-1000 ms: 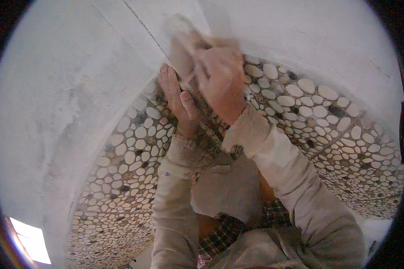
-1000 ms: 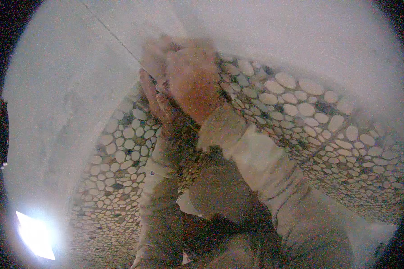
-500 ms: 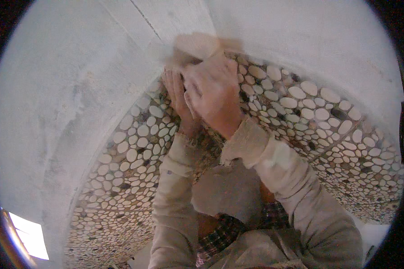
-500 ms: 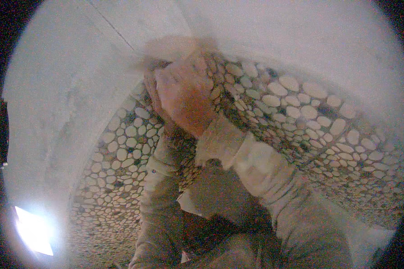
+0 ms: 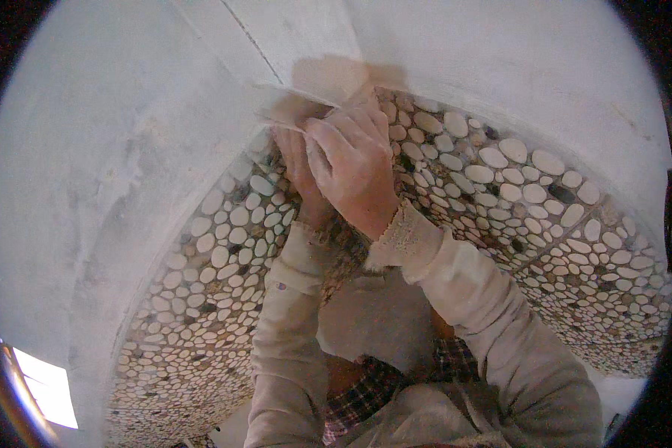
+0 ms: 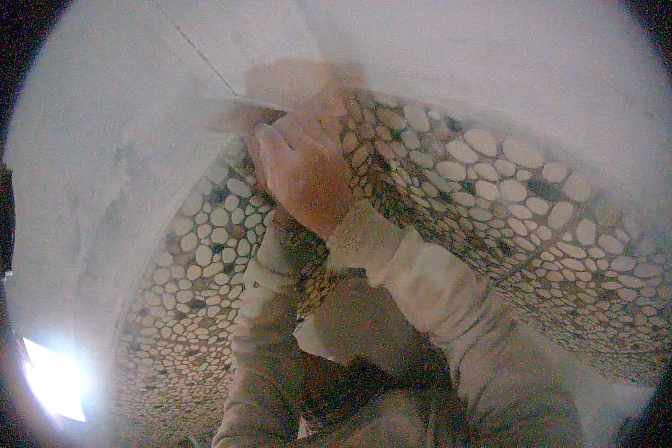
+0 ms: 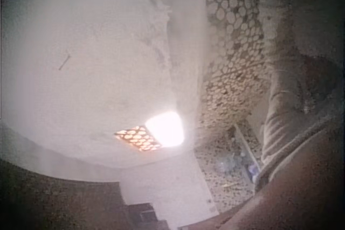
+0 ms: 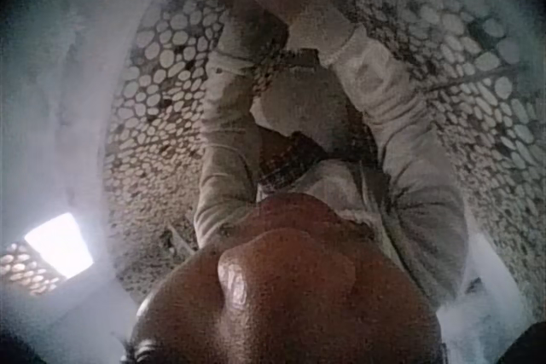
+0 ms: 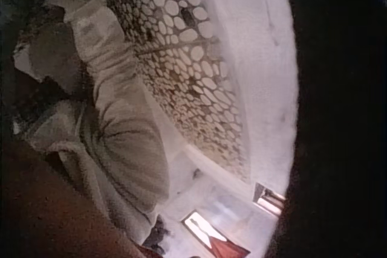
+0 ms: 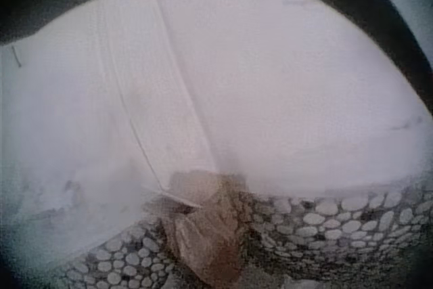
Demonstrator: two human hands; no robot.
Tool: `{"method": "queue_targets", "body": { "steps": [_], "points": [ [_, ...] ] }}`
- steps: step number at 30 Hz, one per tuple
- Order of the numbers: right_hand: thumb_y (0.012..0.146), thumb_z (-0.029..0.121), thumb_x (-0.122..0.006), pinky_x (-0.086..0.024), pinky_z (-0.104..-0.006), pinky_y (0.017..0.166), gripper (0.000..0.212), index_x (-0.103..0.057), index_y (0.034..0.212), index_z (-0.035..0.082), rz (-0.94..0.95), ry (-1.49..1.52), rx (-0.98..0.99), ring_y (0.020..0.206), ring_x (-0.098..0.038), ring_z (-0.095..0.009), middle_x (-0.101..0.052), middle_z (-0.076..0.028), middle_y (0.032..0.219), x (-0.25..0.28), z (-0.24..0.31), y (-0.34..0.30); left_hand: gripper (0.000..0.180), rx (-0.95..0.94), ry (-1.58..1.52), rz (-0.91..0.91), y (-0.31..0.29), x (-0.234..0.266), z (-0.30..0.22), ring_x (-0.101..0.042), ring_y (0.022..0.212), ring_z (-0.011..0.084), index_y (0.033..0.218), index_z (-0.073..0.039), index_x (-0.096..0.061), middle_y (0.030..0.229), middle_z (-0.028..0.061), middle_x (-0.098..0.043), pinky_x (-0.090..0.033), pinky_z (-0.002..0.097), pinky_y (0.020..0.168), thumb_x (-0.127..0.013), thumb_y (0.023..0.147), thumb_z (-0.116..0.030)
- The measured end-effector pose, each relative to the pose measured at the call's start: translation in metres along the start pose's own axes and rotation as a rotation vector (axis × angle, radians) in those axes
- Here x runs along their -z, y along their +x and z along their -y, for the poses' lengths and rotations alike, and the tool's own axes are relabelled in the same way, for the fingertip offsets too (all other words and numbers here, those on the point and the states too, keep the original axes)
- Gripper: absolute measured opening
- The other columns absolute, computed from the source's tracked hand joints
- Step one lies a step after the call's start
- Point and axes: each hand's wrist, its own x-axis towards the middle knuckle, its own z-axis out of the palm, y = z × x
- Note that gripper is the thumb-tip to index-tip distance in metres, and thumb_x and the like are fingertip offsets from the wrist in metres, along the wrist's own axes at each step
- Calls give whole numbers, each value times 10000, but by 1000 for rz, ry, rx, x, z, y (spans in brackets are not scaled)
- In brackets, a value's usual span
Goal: The person sits on a pebble floor and wipes a white wall section above a pebble mosaic using a white cloth. The person repeatedly rubs the wall surface with both hands, focusing on the area near the corner and the mosaic border.
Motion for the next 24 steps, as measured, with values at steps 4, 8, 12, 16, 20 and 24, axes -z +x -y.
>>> {"method": "queue_targets", "body": {
  "steps": [4,8,12,16,20,24],
  "points": [
    [735,73,-703,-423,-429,783,155,-643,878,65,-18,-22,-105,841,-595,-298,-631,-95,826,2,-15,9,569,-11,19,12,-1,4,1,-293,1374,442,1376,113,-378,1441,296,-357,-168,530,1138,-272,1012,-312],
    [752,79,-703,-436,-424,771,136,-646,874,63,49,-20,2,814,-602,-303,-639,-101,812,4,6,3,574,0,17,-11,5,-1,-7,-301,1367,450,1374,123,-372,1438,298,-361,-172,531,1137,-275,1010,-310],
    [761,78,-702,-432,-407,761,109,-649,855,64,-65,-35,2,782,-600,-293,-632,-101,777,4,-14,13,578,20,-2,-13,7,2,-17,-307,1362,453,1373,129,-368,1435,298,-365,-174,532,1136,-274,1011,-312],
    [754,79,-703,-423,-401,755,103,-646,837,58,-98,18,-3,775,-597,-287,-621,-96,755,-2,-2,7,573,-12,11,21,2,4,-8,-306,1363,451,1373,132,-364,1434,295,-368,-179,534,1137,-265,1017,-306],
    [752,80,-705,-417,-392,756,102,-638,824,52,-63,-52,-80,776,-596,-288,-617,-87,744,1,-10,17,550,-26,20,2,2,8,-6,-309,1364,443,1377,124,-364,1435,291,-367,-189,533,1137,-276,1016,-282],
    [739,73,-702,-424,-391,731,90,-639,801,58,-56,56,74,758,-598,-299,-624,-91,755,-1,-16,6,527,372,43,87,16,8,-42,-312,1365,436,1379,113,-369,1440,286,-365,-196,532,1137,-297,1011,-258]
  ]
}}
